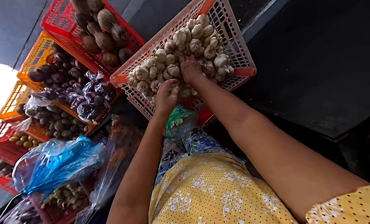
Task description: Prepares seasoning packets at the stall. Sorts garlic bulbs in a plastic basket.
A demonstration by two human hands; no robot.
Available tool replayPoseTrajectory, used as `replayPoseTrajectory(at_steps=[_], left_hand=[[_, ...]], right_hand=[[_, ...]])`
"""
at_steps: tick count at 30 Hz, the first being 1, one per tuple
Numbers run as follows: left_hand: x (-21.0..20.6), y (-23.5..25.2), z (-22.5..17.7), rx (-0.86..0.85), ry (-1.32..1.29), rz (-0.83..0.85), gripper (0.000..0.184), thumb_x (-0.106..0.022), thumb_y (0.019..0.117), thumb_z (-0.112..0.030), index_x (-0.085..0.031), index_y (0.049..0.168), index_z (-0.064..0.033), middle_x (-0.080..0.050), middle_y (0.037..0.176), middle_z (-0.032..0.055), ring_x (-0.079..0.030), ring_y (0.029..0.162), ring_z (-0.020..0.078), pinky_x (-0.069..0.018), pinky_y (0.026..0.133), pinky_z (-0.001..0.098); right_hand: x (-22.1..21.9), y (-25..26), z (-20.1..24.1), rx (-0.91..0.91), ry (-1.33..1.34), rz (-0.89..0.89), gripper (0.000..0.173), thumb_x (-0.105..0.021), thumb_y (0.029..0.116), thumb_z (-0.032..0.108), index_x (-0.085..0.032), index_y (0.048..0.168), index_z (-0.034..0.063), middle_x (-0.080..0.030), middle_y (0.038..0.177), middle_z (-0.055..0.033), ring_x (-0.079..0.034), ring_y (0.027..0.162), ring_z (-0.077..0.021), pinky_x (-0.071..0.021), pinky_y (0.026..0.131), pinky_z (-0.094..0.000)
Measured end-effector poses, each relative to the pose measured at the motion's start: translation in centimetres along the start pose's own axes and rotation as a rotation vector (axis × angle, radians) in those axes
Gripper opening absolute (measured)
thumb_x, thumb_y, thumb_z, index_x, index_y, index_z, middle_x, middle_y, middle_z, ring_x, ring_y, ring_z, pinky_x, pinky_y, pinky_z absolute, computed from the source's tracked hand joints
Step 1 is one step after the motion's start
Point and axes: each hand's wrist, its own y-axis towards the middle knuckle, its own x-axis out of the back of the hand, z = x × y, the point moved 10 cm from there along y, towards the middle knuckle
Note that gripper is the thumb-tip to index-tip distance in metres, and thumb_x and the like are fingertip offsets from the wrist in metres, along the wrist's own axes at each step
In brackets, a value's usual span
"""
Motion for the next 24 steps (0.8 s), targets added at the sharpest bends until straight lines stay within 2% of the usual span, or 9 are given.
replayPoseTrajectory(at_steps=[3, 6, 8, 10, 13, 16, 18, 20, 24], left_hand=[[0.8, 0.1, 1.1, 0.019, -0.106, -0.012, 0.033, -0.052, 0.1065, -0.016, -0.057, 0.137, -0.0051, -0.058, 0.141, 0.0141, -0.067, 0.106, 0.0182, -0.0546, 0.094, 0.0376], [1.7, 0.1, 2.3, 0.036, -0.319, -0.063, 0.035, -0.049, 0.1068, -0.014, -0.054, 0.140, -0.0046, -0.057, 0.141, 0.0147, -0.066, 0.112, 0.0198, -0.0573, 0.092, 0.0382], [1.9, -0.2, 1.9, 0.040, -0.457, -0.036, 0.041, -0.046, 0.1072, -0.013, -0.048, 0.147, -0.0086, -0.049, 0.150, 0.0138, -0.063, 0.118, 0.0212, -0.0570, 0.091, 0.0393], [1.3, -0.5, 1.0, 0.027, -0.520, 0.058, 0.048, -0.048, 0.1063, -0.011, -0.041, 0.154, -0.0128, -0.040, 0.158, 0.0112, -0.058, 0.126, 0.0218, -0.0553, 0.095, 0.0409], [0.1, -0.8, 0.9, -0.049, -0.384, 0.156, 0.050, -0.055, 0.1030, -0.005, -0.045, 0.152, -0.0081, -0.047, 0.154, 0.0114, -0.062, 0.122, 0.0185, -0.0543, 0.099, 0.0367], [-0.6, -1.2, 2.8, -0.093, -0.172, 0.144, 0.050, -0.062, 0.0986, -0.004, -0.052, 0.148, -0.0075, -0.053, 0.151, 0.0113, -0.062, 0.124, 0.0196, -0.0529, 0.103, 0.0387], [-0.7, -1.4, 3.4, -0.091, -0.056, 0.115, 0.048, -0.062, 0.0994, -0.007, -0.052, 0.147, -0.0045, -0.057, 0.146, 0.0154, -0.061, 0.128, 0.0247, -0.0506, 0.105, 0.0433], [-0.6, -1.3, 4.3, -0.022, 0.035, 0.097, 0.045, -0.060, 0.0985, -0.009, -0.056, 0.142, -0.0030, -0.064, 0.136, 0.0161, -0.066, 0.120, 0.0266, -0.0521, 0.102, 0.0469], [1.3, -1.0, 4.2, 0.053, 0.171, 0.028, 0.038, -0.062, 0.0968, -0.014, -0.064, 0.133, -0.0035, -0.067, 0.128, 0.0191, -0.064, 0.120, 0.0339, -0.0477, 0.103, 0.0544]], right_hand=[[2.2, -0.8, -1.4, -0.032, 0.157, -0.040, 0.071, -0.076, 0.0868, 0.011, -0.043, 0.149, -0.0014, -0.057, 0.140, -0.0264, -0.049, 0.137, -0.0468, -0.0474, 0.106, -0.0601], [4.4, -3.5, -2.8, -0.079, 0.502, -0.173, 0.054, -0.075, 0.0854, 0.013, -0.055, 0.134, -0.0020, -0.066, 0.123, -0.0245, -0.065, 0.117, -0.0395, -0.0517, 0.100, -0.0559], [4.4, -5.9, -2.5, -0.083, 0.796, -0.172, 0.039, -0.070, 0.0920, 0.014, -0.060, 0.127, -0.0014, -0.067, 0.118, -0.0211, -0.068, 0.107, -0.0304, -0.0552, 0.095, -0.0472], [3.3, -8.8, -0.5, -0.076, 1.080, -0.052, 0.031, -0.057, 0.1027, 0.013, -0.061, 0.130, -0.0014, -0.067, 0.118, -0.0176, -0.068, 0.101, -0.0215, -0.0571, 0.088, -0.0382], [0.4, -11.4, 2.3, -0.105, 1.312, 0.058, 0.030, -0.045, 0.1099, 0.014, -0.063, 0.127, -0.0031, -0.069, 0.109, -0.0158, -0.070, 0.087, -0.0183, -0.0620, 0.076, -0.0364], [-1.4, -11.7, 2.5, -0.184, 1.121, -0.022, 0.022, -0.055, 0.1061, 0.013, -0.069, 0.109, -0.0033, -0.070, 0.092, -0.0134, -0.069, 0.077, -0.0171, -0.0609, 0.071, -0.0363], [-1.5, -11.3, 2.7, -0.184, 0.867, -0.068, 0.019, -0.060, 0.1021, 0.013, -0.073, 0.102, -0.0015, -0.072, 0.094, -0.0148, -0.067, 0.090, -0.0239, -0.0528, 0.086, -0.0457], [-1.6, -11.1, 3.7, -0.126, 0.641, -0.058, 0.019, -0.060, 0.1000, 0.010, -0.075, 0.107, 0.0001, -0.074, 0.107, -0.0173, -0.069, 0.107, -0.0312, -0.0517, 0.099, -0.0521], [-0.1, -10.2, 2.2, -0.084, 0.579, -0.082, 0.026, -0.053, 0.0989, 0.000, -0.073, 0.116, -0.0016, -0.072, 0.114, -0.0211, -0.068, 0.113, -0.0351, -0.0505, 0.102, -0.0523]])
